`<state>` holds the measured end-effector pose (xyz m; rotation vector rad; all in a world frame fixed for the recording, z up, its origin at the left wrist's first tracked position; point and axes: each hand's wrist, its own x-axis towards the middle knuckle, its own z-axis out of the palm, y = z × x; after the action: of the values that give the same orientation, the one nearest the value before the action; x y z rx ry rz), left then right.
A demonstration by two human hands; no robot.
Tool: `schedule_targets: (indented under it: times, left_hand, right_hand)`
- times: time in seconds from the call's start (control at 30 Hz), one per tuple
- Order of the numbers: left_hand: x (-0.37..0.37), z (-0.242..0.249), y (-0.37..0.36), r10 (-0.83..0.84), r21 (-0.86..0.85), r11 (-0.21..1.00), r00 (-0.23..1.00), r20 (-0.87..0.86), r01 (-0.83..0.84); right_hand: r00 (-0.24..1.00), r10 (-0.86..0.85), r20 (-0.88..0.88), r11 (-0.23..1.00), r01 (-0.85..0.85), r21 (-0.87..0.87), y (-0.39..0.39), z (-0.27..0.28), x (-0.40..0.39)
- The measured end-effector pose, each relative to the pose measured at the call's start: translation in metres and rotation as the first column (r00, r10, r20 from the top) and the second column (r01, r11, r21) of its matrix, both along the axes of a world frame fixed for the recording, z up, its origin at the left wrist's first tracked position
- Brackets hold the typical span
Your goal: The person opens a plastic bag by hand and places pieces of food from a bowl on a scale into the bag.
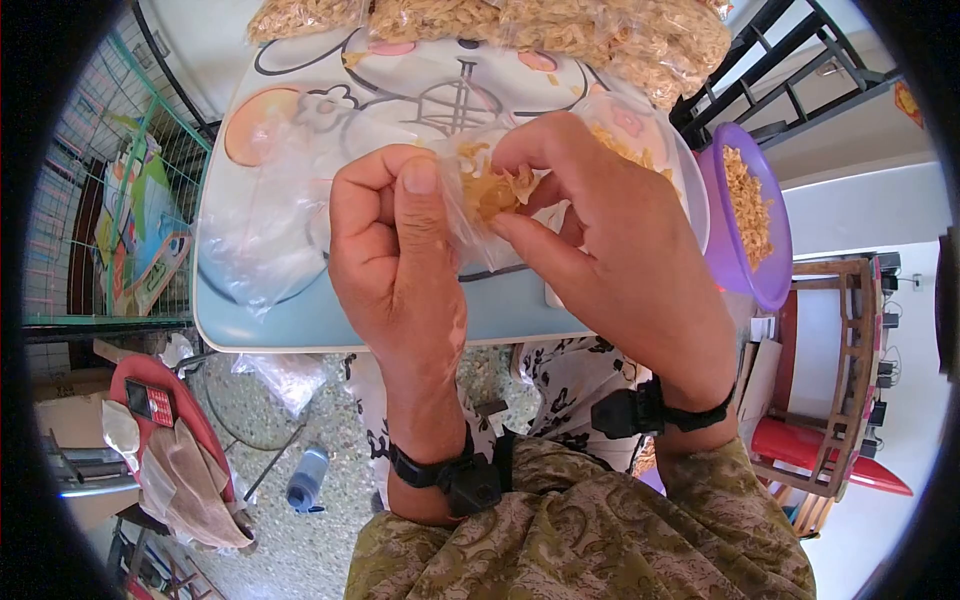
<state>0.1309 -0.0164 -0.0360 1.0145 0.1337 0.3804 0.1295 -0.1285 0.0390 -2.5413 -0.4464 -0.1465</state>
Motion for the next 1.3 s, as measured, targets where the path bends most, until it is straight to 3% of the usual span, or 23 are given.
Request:
schedule_targets:
  times: [0.13, 0.2, 0.23, 0.3, 0.4, 0.53, 0.6, 0.73, 0.8, 0.93, 1.0, 1.07, 1.1, 1.17, 1.23, 1.3]
  left_hand:
    - [0.001, -0.003, 0.0, -0.02, -0.03, 0.999, 1.0, 0.016, 0.021]
    - [0.0, 0.0, 0.0, -0.009, -0.03, 0.999, 1.0, 0.022, 0.01]
    - [-0.001, 0.001, -0.001, 0.002, -0.03, 1.0, 1.0, 0.026, -0.001]
    - [-0.004, 0.001, 0.001, -0.025, -0.017, 1.0, 0.998, 0.064, 0.026]
    - [-0.006, 0.004, 0.001, -0.055, -0.025, 0.998, 0.995, 0.088, 0.058]
    - [-0.004, 0.0, 0.006, -0.03, -0.055, 0.998, 0.994, 0.104, 0.036]
    - [-0.003, 0.002, 0.005, -0.005, -0.069, 0.998, 0.996, 0.087, 0.011]
    - [-0.003, 0.002, 0.005, 0.026, -0.094, 0.995, 0.997, 0.067, -0.02]
    - [-0.005, 0.002, 0.008, 0.013, -0.086, 0.996, 0.998, 0.069, -0.007]
    - [-0.007, 0.005, 0.008, -0.013, -0.031, 0.999, 0.997, 0.078, 0.015]
    - [-0.008, 0.003, 0.01, -0.019, -0.025, 0.999, 0.997, 0.075, 0.021]
    - [-0.007, 0.002, 0.012, -0.021, -0.019, 1.0, 0.997, 0.07, 0.023]
    - [-0.007, 0.004, 0.013, 0.02, -0.043, 0.999, 0.997, 0.074, -0.017]
    - [-0.004, 0.004, 0.013, 0.065, -0.065, 0.996, 0.995, 0.073, -0.06]
    - [0.001, 0.004, 0.01, 0.344, -0.037, 0.938, 0.919, 0.191, -0.343]
    - [0.002, 0.002, 0.017, 0.413, 0.002, 0.906, 0.884, 0.219, -0.424]
  right_hand:
    - [0.995, 0.083, -0.052, 0.996, -0.085, -0.037, -0.003, 0.0, -0.006]
    - [0.963, 0.27, -0.003, 0.962, -0.27, -0.044, -0.002, -0.006, -0.006]
    - [0.963, 0.27, -0.003, 0.962, -0.27, -0.044, -0.003, -0.009, -0.005]
    - [0.946, 0.324, 0.033, 0.937, -0.316, -0.147, -0.004, -0.013, -0.002]
    - [0.965, 0.253, -0.065, 0.938, -0.262, -0.227, 0.001, -0.017, 0.003]
    - [0.974, 0.218, -0.056, 0.957, -0.224, -0.185, 0.004, -0.011, 0.005]
    - [0.983, 0.161, 0.083, 0.987, -0.159, -0.029, 0.004, -0.011, 0.003]
    - [0.985, 0.151, 0.081, 0.988, -0.153, 0.019, -0.005, 0.002, 0.002]
    - [0.941, 0.163, 0.298, 0.981, -0.187, 0.056, -0.011, 0.001, 0.008]
    - [0.863, 0.239, 0.445, 0.97, -0.237, -0.06, -0.009, 0.001, 0.022]
    - [0.782, 0.341, 0.521, 0.94, -0.274, -0.204, 0.0, -0.006, 0.028]
    - [0.829, 0.338, 0.445, 0.941, -0.286, -0.181, 0.002, -0.007, 0.026]
    - [0.87, 0.334, 0.363, 0.942, -0.296, -0.156, 0.004, -0.008, 0.025]
    - [0.892, 0.276, 0.359, 0.959, -0.233, -0.16, 0.005, -0.006, 0.025]
    - [0.91, 0.212, 0.357, 0.973, -0.162, -0.165, 0.007, -0.004, 0.024]
    - [0.942, -0.014, 0.334, 0.994, -0.022, 0.105, 0.01, -0.001, 0.022]
